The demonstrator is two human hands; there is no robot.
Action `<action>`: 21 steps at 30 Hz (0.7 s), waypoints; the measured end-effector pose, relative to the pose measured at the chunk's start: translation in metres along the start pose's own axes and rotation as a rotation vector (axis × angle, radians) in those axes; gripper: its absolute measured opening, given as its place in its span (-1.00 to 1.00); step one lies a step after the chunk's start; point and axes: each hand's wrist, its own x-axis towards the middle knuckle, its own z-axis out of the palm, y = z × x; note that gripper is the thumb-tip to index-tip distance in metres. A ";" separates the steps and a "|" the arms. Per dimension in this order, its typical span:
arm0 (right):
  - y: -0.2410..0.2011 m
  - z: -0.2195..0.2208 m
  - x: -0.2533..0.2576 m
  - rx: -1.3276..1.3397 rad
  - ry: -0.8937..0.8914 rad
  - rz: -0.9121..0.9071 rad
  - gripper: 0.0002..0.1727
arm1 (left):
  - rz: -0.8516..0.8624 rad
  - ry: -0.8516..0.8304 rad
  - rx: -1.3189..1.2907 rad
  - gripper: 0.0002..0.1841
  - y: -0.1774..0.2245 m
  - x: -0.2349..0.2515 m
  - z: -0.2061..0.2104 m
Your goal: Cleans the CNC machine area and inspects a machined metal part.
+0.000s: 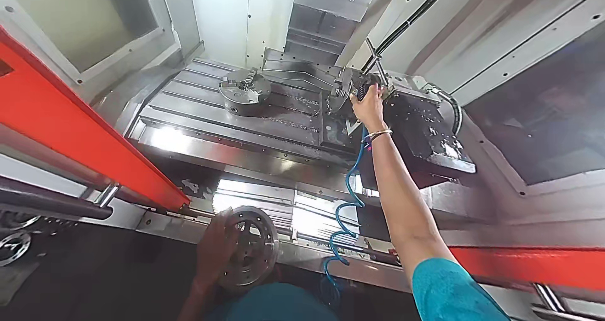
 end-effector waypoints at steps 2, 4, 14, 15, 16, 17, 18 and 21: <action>0.000 0.003 0.002 -0.016 0.000 -0.002 -0.20 | 0.001 0.011 -0.003 -0.42 0.000 -0.002 0.002; 0.000 0.004 0.005 -0.024 -0.012 0.001 -0.17 | 0.001 0.007 -0.006 -0.42 0.000 -0.002 0.001; 0.021 0.021 -0.046 -0.017 0.006 -0.025 -0.20 | 0.028 0.014 0.003 -0.42 0.000 -0.004 0.001; 0.021 0.019 -0.049 -0.021 0.003 -0.029 -0.23 | 0.042 0.015 0.014 -0.42 -0.001 -0.003 0.001; 0.020 0.016 -0.053 -0.027 -0.002 -0.028 -0.24 | 0.045 0.014 0.019 -0.43 -0.002 -0.003 0.001; 0.017 0.012 -0.060 -0.036 -0.007 -0.022 -0.23 | 0.038 0.005 0.027 -0.42 -0.002 -0.002 0.001; 0.016 0.007 -0.071 -0.046 -0.007 -0.017 -0.22 | 0.026 -0.012 0.035 -0.42 -0.003 -0.003 0.001; 0.014 -0.007 -0.109 -0.077 0.034 -0.016 -0.21 | 0.007 -0.037 0.025 -0.42 -0.004 -0.002 -0.001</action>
